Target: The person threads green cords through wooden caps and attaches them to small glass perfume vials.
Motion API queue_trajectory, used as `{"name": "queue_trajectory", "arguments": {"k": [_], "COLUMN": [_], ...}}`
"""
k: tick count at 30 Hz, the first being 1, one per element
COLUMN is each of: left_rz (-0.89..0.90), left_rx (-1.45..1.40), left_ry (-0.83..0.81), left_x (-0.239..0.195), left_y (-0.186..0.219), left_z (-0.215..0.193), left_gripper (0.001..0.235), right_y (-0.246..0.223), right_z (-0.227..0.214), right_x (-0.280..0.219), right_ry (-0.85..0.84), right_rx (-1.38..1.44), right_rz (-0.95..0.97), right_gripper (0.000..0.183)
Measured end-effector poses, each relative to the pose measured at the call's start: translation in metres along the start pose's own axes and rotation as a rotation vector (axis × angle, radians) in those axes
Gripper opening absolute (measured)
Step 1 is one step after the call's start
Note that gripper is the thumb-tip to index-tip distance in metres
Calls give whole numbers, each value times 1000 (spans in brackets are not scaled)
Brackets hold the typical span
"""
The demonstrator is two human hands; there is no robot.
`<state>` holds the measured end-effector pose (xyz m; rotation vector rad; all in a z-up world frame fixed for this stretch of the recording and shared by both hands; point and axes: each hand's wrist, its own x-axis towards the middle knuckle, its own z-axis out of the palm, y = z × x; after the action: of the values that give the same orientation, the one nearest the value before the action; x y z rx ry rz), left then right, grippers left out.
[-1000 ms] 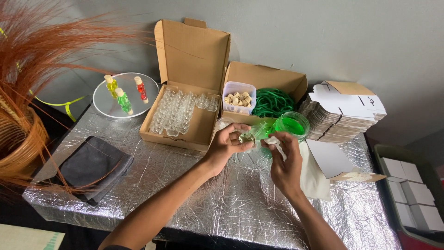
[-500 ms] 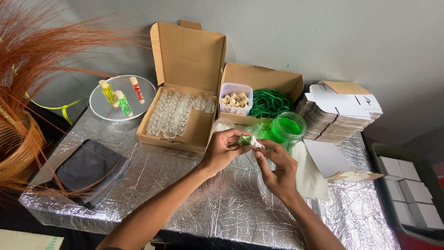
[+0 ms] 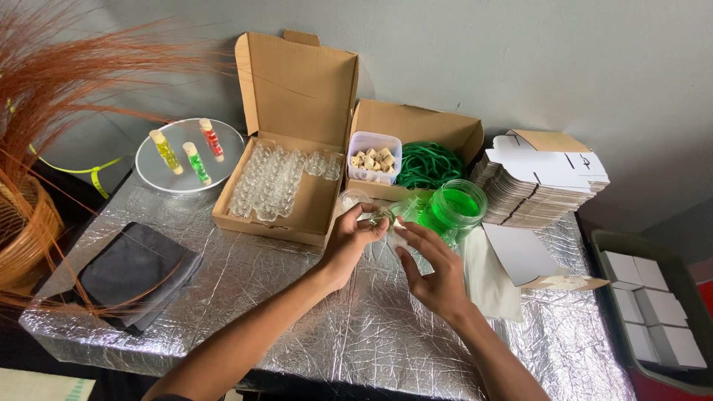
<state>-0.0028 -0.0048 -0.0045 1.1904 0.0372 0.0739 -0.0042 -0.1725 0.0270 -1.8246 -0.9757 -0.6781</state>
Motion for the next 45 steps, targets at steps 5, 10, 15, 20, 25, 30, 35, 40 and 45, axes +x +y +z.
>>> {"name": "queue_trajectory", "arguments": {"k": [5,10,15,20,25,30,35,40,45], "left_rz": [-68,-132,-16,217,426,328,200,147,111], "left_rx": [-76,-158,27,193,373,225,159,165,149], "left_ry": [-11,-79,-119,-188,-315,-301,-242,-165,-79], "left_x": [11,0,-17,-14,2,13,6,-2,0], "left_y": [-26,-42,-6,12,11,-14,-17,-16,-21], "left_z": [-3,2,18,16,-4,-12,-4,5,1], "left_gripper": [35,32,35,30,28,30,35,32,36], "right_y": [21,39,37,24,29,41,47,-2,7], "right_z": [2,6,11,4,-17,-24,-16,-14,-9], "right_x": [-10,-25,-29,-24,-9,-11,-9,13,4], "right_ry": [16,119,148,1,-252,-262,32,69,178], "right_rx": [-53,-133,-121,161,553,822,825,820,922], "right_rz": [-81,-70,8,250,599,897,974,1053,952], "right_gripper": [34,33,30,15,24,33,22,27,34]}}
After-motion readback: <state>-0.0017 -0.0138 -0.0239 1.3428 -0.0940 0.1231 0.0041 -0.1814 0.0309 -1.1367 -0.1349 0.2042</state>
